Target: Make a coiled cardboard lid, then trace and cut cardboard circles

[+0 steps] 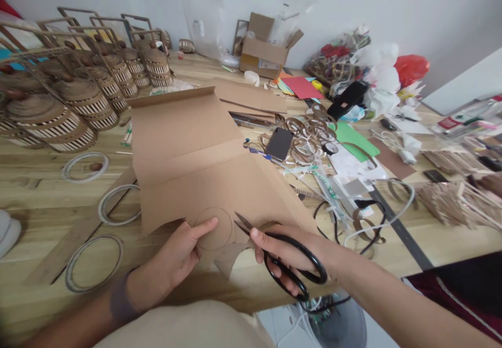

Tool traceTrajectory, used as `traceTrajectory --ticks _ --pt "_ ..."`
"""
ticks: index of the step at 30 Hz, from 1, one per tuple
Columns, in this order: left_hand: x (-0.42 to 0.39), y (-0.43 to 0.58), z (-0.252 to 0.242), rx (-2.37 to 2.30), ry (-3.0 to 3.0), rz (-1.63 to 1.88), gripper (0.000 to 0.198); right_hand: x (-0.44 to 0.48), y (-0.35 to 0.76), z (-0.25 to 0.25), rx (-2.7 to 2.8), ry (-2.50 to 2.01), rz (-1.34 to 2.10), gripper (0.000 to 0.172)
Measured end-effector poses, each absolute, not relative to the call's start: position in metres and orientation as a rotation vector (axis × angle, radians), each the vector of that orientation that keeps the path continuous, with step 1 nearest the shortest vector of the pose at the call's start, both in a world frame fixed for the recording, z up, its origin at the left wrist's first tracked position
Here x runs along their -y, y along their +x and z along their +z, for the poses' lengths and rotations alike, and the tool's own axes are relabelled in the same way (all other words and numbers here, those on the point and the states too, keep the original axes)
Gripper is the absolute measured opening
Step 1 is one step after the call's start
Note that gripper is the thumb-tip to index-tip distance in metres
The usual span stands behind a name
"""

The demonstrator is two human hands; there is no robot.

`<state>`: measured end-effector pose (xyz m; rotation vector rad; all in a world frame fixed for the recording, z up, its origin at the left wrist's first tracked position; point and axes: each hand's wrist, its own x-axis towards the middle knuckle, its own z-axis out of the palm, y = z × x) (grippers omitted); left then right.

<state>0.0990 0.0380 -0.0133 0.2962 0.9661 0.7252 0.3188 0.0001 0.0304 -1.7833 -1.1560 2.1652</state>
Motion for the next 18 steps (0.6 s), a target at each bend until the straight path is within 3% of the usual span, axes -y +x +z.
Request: traceTrajectory --ticks 10,18 --pt "-0.035 0.102 -0.021 -0.987 0.296 0.705 0.022 -0.021 0.311 0.032 1.172 -1.871 2.23 0.075" --pt "-0.037 0.1 -0.029 -0.949 0.273 0.669 0.03 -0.04 0.306 0.029 1.011 -2.034 2.398 0.064"
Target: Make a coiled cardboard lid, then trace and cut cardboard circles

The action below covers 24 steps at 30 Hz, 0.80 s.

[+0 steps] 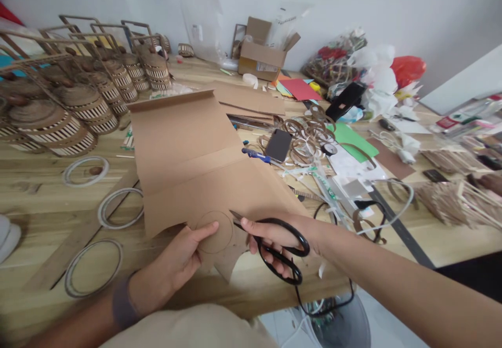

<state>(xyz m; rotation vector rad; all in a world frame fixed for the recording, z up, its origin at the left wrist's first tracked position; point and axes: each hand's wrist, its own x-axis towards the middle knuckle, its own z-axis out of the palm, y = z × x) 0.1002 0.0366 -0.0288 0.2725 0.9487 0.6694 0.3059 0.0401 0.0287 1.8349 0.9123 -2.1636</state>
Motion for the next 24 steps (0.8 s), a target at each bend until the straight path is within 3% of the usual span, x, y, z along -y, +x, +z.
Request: traceTrajectory --ticks 12,17,24 --pt "-0.038 0.103 -0.029 -0.933 0.24 0.692 0.032 -0.053 0.293 0.036 -0.927 1.879 -2.054 0.066" --pt "-0.04 0.102 -0.029 -0.916 0.233 0.747 0.035 -0.051 0.292 0.029 -1.188 1.914 -2.046 0.063" --pt "-0.043 0.099 -0.023 -0.943 0.243 0.776 0.035 -0.044 0.291 0.025 -1.585 1.907 -2.038 0.071"
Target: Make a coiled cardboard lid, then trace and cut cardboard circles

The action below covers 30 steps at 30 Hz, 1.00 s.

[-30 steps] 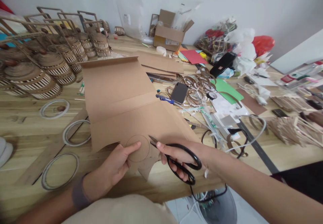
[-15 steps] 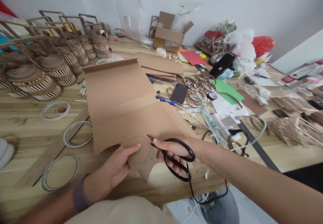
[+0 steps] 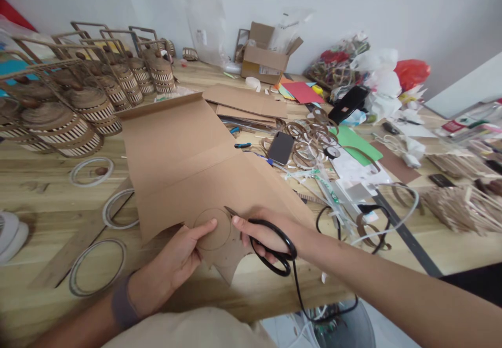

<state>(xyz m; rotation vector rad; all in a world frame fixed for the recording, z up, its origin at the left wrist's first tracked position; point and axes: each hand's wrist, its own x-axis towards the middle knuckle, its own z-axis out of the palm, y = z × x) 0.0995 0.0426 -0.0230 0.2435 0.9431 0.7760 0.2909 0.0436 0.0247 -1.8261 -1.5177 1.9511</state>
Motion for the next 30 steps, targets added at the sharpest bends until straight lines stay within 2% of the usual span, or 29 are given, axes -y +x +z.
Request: traceTrajectory --ticks 6,11,18,22,30 --pt "-0.041 0.097 -0.02 -0.913 0.255 0.785 0.037 -0.032 0.28 0.027 1.499 -1.832 1.779 0.067" --pt "-0.04 0.096 -0.02 -0.948 0.221 0.843 0.041 -0.029 0.278 0.026 1.569 -1.841 1.689 0.073" --pt "-0.041 0.095 -0.018 -0.935 0.248 0.846 0.037 -0.042 0.29 0.046 1.351 -1.815 2.042 0.088" --pt "-0.039 0.094 -0.018 -0.972 0.247 0.813 0.039 -0.055 0.293 0.053 1.301 -1.898 2.201 0.088" --pt "-0.037 0.093 -0.018 -1.039 0.313 0.788 0.045 -0.081 0.286 0.06 1.47 -2.05 2.308 0.083"
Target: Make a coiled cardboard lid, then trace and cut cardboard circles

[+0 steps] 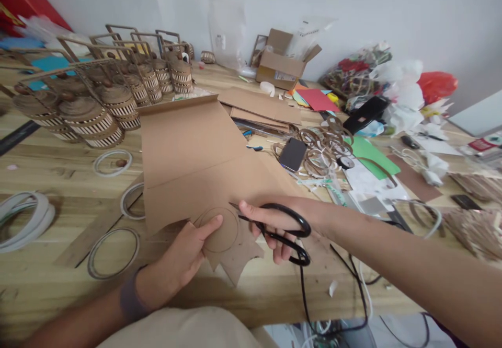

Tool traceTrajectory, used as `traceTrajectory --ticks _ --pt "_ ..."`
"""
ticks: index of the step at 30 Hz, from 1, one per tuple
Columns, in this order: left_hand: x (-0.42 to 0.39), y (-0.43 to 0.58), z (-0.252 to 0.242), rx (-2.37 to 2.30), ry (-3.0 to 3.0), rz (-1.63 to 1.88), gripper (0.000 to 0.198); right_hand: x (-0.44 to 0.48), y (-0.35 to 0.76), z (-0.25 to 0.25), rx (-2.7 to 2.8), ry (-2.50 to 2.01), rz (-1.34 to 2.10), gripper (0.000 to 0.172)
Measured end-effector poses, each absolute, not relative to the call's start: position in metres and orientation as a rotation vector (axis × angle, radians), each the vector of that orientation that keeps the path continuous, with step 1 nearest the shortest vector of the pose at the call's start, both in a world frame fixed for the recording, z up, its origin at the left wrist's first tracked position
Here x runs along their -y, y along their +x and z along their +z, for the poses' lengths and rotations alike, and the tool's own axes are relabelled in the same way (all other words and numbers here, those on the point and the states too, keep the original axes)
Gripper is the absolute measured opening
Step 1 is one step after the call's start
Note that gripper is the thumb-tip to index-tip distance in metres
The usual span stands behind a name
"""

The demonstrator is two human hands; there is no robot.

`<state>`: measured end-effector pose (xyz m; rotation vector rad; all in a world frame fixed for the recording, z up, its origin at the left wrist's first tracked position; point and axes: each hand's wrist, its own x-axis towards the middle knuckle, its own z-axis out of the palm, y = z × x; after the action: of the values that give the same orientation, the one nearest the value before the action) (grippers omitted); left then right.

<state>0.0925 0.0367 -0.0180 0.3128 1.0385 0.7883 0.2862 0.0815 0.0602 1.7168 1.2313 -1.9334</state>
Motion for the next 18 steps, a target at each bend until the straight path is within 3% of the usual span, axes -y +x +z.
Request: traceTrajectory --ticks 6,18 --pt "-0.037 0.091 -0.016 -0.897 0.264 0.8 0.047 -0.086 0.279 0.049 -1.237 1.73 -1.918 0.08" --pt "-0.038 0.088 -0.017 -0.913 0.288 0.778 0.046 -0.063 0.279 0.044 -1.754 1.843 -1.837 0.071"
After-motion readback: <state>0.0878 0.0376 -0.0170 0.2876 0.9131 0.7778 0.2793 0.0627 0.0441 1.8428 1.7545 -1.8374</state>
